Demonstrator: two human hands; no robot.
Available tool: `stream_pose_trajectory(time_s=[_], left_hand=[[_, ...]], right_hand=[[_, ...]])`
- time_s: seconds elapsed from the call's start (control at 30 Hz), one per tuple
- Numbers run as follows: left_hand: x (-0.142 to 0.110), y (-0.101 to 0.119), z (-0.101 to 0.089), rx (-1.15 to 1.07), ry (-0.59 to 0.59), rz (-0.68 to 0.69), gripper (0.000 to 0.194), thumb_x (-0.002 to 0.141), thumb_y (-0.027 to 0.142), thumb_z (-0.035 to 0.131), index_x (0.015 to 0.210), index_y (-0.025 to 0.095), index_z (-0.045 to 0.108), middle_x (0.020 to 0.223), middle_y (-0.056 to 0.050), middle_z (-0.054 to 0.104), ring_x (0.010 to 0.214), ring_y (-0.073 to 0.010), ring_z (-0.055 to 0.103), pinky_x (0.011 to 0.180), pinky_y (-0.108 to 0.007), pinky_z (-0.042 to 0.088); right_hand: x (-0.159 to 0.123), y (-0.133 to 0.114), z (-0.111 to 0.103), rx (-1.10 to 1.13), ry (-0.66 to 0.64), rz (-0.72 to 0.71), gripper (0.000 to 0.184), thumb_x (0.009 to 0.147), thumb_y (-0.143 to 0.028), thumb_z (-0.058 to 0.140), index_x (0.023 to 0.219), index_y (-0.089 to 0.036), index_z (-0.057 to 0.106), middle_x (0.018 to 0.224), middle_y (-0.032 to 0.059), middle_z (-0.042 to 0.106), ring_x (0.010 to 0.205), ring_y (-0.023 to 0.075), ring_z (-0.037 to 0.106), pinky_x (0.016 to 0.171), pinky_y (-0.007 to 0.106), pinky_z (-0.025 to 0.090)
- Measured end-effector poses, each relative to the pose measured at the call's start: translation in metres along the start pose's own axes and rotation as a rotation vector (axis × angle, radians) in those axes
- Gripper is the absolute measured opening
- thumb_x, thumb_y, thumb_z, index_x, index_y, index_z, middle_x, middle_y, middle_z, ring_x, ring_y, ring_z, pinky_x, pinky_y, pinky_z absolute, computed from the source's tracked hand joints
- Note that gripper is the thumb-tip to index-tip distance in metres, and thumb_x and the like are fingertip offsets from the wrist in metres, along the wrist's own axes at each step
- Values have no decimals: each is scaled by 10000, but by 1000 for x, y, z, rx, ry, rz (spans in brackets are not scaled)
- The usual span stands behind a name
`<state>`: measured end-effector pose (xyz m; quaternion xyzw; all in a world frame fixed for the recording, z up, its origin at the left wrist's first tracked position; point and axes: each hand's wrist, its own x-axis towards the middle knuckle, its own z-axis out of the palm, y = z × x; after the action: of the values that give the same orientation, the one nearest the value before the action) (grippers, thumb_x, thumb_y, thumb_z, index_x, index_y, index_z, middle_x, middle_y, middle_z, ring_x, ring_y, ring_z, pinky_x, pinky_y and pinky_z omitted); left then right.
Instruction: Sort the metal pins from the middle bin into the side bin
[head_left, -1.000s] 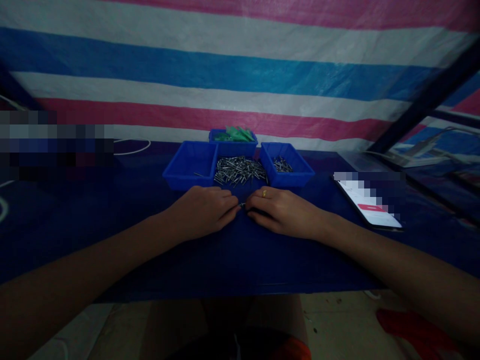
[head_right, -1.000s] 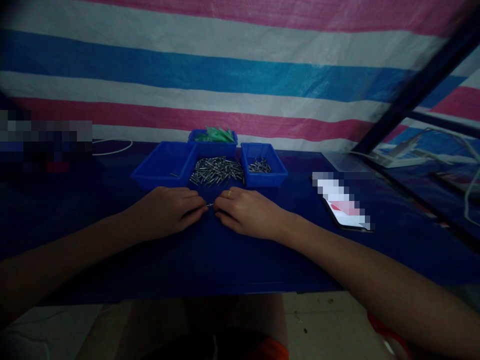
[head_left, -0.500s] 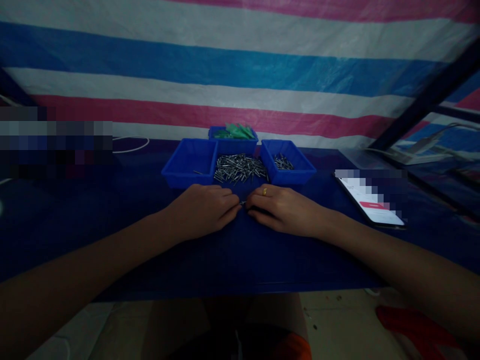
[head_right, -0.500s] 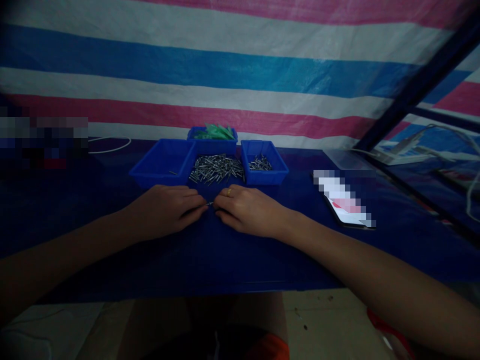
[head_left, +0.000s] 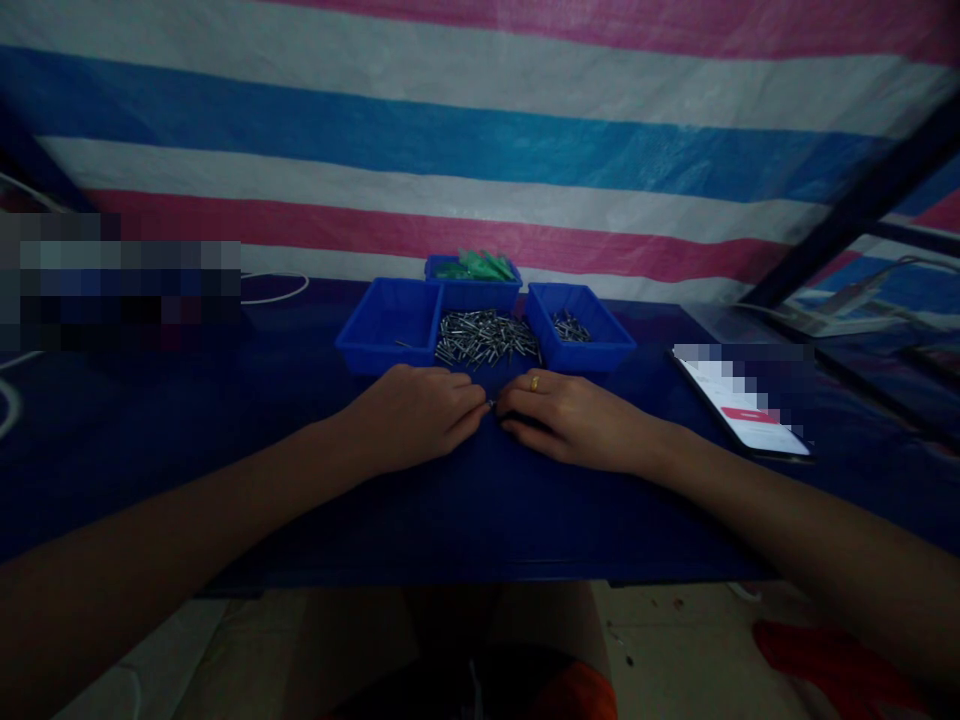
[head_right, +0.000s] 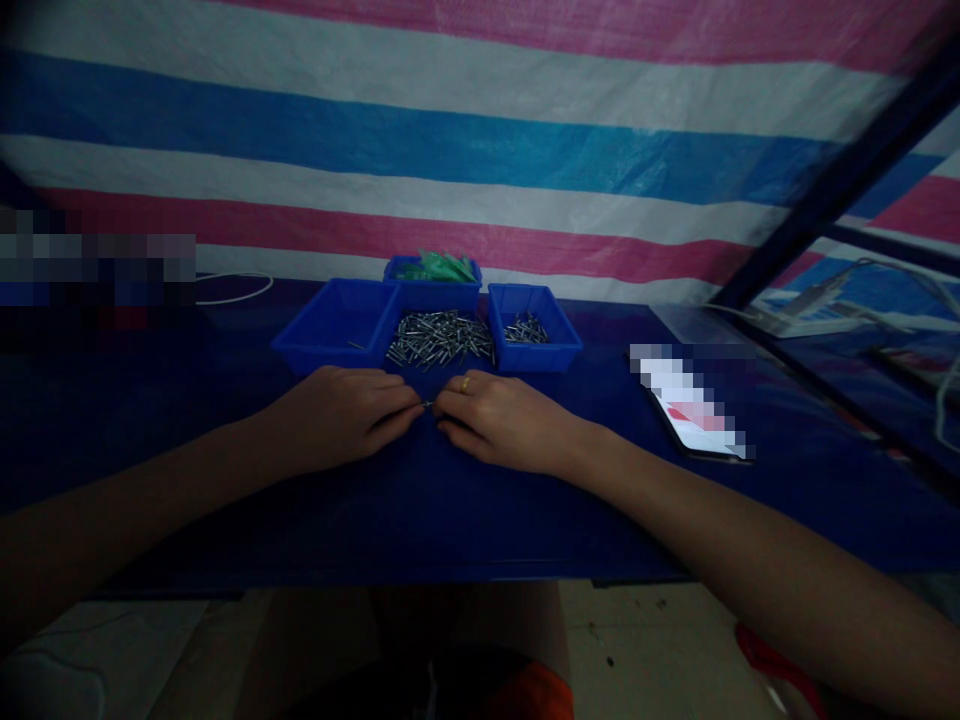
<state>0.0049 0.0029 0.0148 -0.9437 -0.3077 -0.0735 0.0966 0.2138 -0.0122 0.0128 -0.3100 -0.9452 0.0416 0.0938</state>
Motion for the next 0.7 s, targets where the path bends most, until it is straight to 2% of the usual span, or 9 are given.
stream_pose_trajectory(time_s=[0.4, 0.7], left_hand=[[1, -1, 0, -6, -36, -10, 246, 895, 283, 385, 810, 185, 594, 770, -1, 630, 724, -162, 614, 551, -264, 348], [0, -3, 5, -19, -14, -9, 241, 891, 284, 393, 790, 184, 587, 753, 3, 628, 709, -156, 612, 552, -260, 355]], right_hand=[[1, -3, -2, -15, -2, 0, 209, 900, -220, 426, 992, -122, 586, 956, 88, 598, 880, 168, 553, 803, 323, 463], [0, -1, 2, -7, -2, -19, 230, 904, -227, 420, 1017, -127, 593, 977, 83, 600, 902, 168, 554, 815, 324, 465]])
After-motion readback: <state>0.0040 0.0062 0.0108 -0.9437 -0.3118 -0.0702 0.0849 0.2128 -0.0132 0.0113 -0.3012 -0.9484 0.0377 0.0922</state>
